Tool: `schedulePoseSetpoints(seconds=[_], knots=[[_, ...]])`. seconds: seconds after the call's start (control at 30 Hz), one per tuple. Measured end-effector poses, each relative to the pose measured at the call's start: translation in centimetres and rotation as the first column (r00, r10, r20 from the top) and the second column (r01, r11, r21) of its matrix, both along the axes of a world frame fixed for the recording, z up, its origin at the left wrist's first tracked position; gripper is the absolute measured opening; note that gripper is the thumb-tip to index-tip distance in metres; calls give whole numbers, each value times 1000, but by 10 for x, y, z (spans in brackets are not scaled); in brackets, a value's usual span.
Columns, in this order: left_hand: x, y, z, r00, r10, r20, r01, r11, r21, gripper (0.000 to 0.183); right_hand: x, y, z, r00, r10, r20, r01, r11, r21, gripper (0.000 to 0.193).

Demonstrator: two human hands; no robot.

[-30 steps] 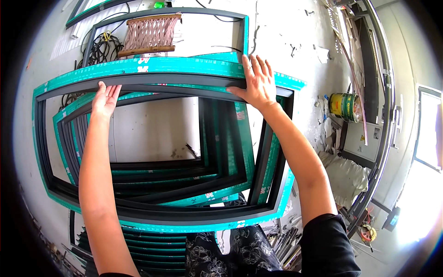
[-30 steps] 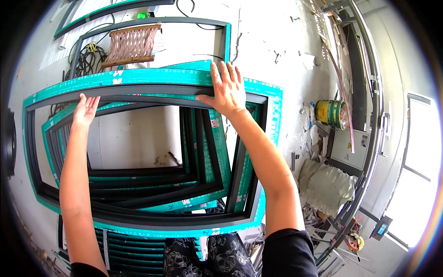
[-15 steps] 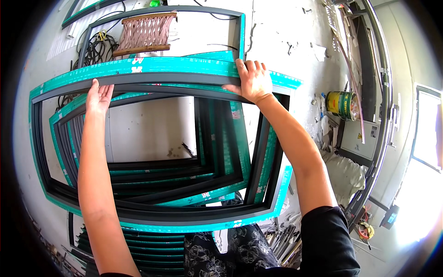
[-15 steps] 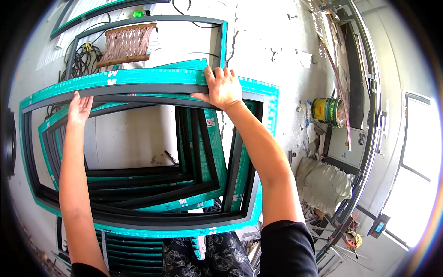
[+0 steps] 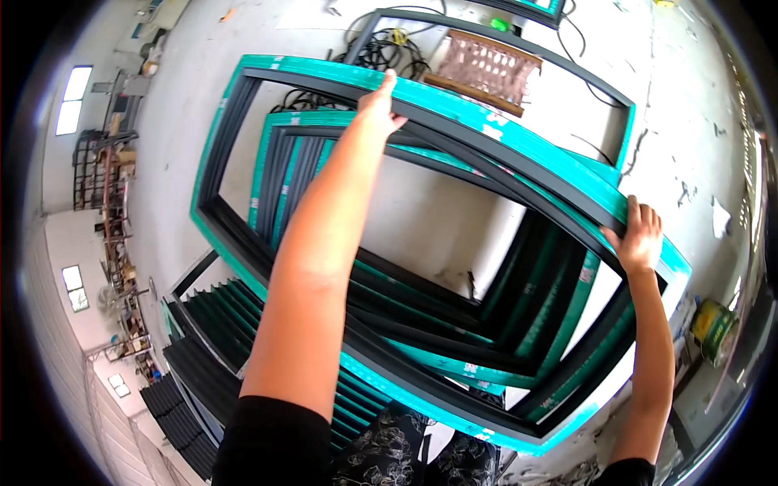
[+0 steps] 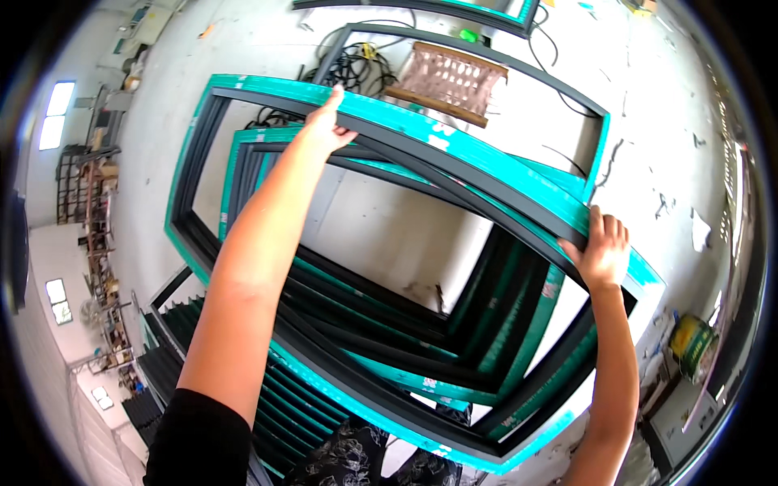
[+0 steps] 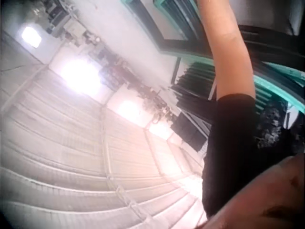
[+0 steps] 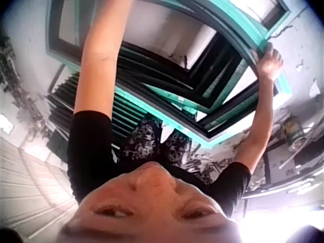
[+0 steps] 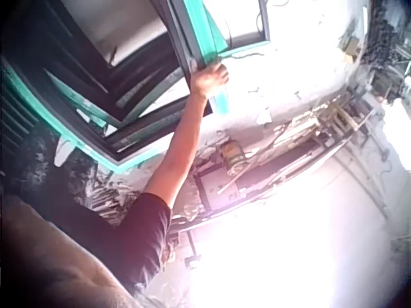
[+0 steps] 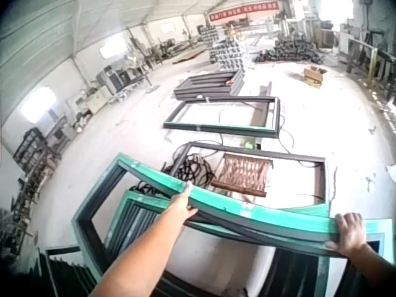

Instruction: The person selects a metal strip from a stack, places it into a cutting machine to trim it, and then applies adhesive tape to the edges of several green metal window frames before stacking them.

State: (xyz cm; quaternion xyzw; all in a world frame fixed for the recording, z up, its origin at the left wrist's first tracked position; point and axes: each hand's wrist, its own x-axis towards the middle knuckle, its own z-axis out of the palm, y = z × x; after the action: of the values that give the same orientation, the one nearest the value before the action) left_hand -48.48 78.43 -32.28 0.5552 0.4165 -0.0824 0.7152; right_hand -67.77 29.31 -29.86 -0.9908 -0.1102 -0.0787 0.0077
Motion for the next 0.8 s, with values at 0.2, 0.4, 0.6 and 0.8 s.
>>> schedulePoseSetpoints(seconds=[0.2,0.4,0.6,0.8], knots=[[19,17,-5,968,152,-202,-71,931,359,77,2,22,-15,1000,31,5,-31,999,20,85],[39,-15,1,825,347,-447,-46,828,558,108,2,9,-18,999,41,13,-41,999,-28,88],[31,-23,15,877,254,-408,68,775,629,106,-2,13,-12,1000,0,10,0,999,-33,88],[-48,4,-9,987,-160,-27,152,851,503,97,4,19,-4,997,-19,-72,23,998,55,80]])
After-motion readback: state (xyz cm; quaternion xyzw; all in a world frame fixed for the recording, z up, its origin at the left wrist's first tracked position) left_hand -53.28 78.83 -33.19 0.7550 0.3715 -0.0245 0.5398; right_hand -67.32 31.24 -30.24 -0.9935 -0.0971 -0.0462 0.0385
